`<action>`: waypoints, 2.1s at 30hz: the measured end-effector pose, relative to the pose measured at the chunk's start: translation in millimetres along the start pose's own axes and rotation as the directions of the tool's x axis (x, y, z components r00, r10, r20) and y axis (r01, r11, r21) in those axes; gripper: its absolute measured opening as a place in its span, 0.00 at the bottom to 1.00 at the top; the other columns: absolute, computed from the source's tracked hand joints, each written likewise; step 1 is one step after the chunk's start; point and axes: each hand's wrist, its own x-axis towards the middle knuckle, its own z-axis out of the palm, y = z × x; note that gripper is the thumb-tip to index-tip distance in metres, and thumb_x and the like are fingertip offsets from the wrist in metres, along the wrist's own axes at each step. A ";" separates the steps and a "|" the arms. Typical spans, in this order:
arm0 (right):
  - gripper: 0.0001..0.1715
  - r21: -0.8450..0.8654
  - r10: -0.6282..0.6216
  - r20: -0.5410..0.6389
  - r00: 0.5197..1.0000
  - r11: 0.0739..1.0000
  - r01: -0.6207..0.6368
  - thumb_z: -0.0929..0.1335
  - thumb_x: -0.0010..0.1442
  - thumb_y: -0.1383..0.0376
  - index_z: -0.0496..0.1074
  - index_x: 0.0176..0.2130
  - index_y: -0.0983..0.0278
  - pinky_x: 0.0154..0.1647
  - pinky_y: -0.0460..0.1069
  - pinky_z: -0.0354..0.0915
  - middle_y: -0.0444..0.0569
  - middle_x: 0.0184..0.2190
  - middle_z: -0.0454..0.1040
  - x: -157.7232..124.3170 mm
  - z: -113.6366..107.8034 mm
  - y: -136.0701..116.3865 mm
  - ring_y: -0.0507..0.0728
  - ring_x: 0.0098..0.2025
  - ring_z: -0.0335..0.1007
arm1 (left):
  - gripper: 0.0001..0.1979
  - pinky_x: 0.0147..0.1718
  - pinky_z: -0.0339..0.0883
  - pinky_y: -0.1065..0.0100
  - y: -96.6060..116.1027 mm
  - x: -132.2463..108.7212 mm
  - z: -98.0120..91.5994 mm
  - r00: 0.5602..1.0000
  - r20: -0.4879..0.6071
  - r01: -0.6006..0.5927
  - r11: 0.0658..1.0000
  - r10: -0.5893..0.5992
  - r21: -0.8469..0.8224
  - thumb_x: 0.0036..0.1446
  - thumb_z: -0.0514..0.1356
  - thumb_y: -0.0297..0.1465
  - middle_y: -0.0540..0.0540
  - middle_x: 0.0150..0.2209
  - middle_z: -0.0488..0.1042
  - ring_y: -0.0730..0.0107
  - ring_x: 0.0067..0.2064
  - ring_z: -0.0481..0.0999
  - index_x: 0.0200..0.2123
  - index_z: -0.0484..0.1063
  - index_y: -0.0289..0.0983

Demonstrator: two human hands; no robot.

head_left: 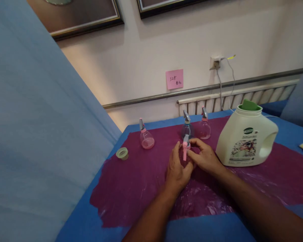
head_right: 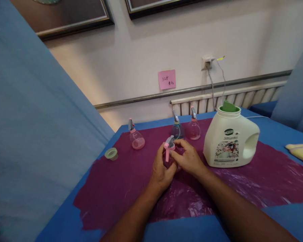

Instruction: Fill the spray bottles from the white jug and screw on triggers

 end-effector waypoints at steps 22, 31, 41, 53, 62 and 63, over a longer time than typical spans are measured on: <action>0.25 -0.123 0.044 -0.019 0.999 0.991 -0.046 0.80 0.53 0.45 0.74 0.36 0.59 0.33 0.52 0.67 0.46 0.29 0.80 97.7 35.5 -6.8 0.58 0.31 0.73 | 0.08 0.40 0.70 0.64 33.0 -11.8 0.7 0.984 0.101 -0.162 0.975 0.148 0.152 0.67 0.66 0.31 0.49 0.35 0.79 0.65 0.37 0.78 0.34 0.72 0.42; 0.31 -0.150 0.050 -0.086 0.995 0.987 -0.062 0.80 0.46 0.43 0.70 0.38 0.58 0.37 0.53 0.69 0.49 0.34 0.82 154.5 103.7 22.5 0.60 0.36 0.76 | 0.03 0.31 0.66 0.62 22.9 -11.8 4.8 0.962 0.194 -0.246 0.913 0.190 0.326 0.65 0.66 0.31 0.46 0.36 0.82 0.61 0.35 0.81 0.37 0.75 0.42; 0.39 -0.143 0.026 -0.015 1.000 0.989 -0.028 0.82 0.44 0.45 0.73 0.48 0.60 0.48 0.57 0.73 0.51 0.40 0.83 153.3 111.2 28.7 0.63 0.43 0.78 | 0.04 0.28 0.66 0.59 26.1 -12.4 5.5 0.950 0.266 -0.263 0.875 0.162 0.407 0.67 0.65 0.34 0.44 0.39 0.84 0.56 0.36 0.84 0.39 0.76 0.41; 0.27 -0.095 -0.028 0.124 0.992 0.995 0.040 0.76 0.56 0.49 0.79 0.48 0.63 0.49 0.58 0.76 0.55 0.44 0.87 148.9 91.1 28.4 0.63 0.44 0.82 | 0.06 0.28 0.64 0.60 27.8 -13.5 9.5 0.946 0.269 -0.285 0.856 0.179 0.431 0.68 0.65 0.35 0.45 0.38 0.84 0.58 0.36 0.84 0.37 0.77 0.40; 0.27 -0.168 -0.108 0.096 0.989 0.978 0.123 0.78 0.55 0.51 0.77 0.49 0.62 0.56 0.64 0.78 0.57 0.47 0.87 148.6 106.4 27.9 0.65 0.47 0.84 | 0.05 0.28 0.64 0.61 29.6 -12.7 4.3 0.949 0.273 -0.270 0.860 0.160 0.433 0.69 0.63 0.35 0.46 0.39 0.85 0.59 0.36 0.84 0.40 0.76 0.41; 0.27 -0.177 -0.123 0.102 0.987 0.974 0.140 0.78 0.55 0.52 0.77 0.50 0.62 0.56 0.64 0.78 0.57 0.48 0.87 145.5 104.9 26.2 0.65 0.48 0.85 | 0.05 0.28 0.64 0.61 29.6 -12.4 4.1 0.948 0.274 -0.272 0.859 0.162 0.434 0.69 0.63 0.35 0.46 0.39 0.85 0.60 0.37 0.84 0.40 0.76 0.41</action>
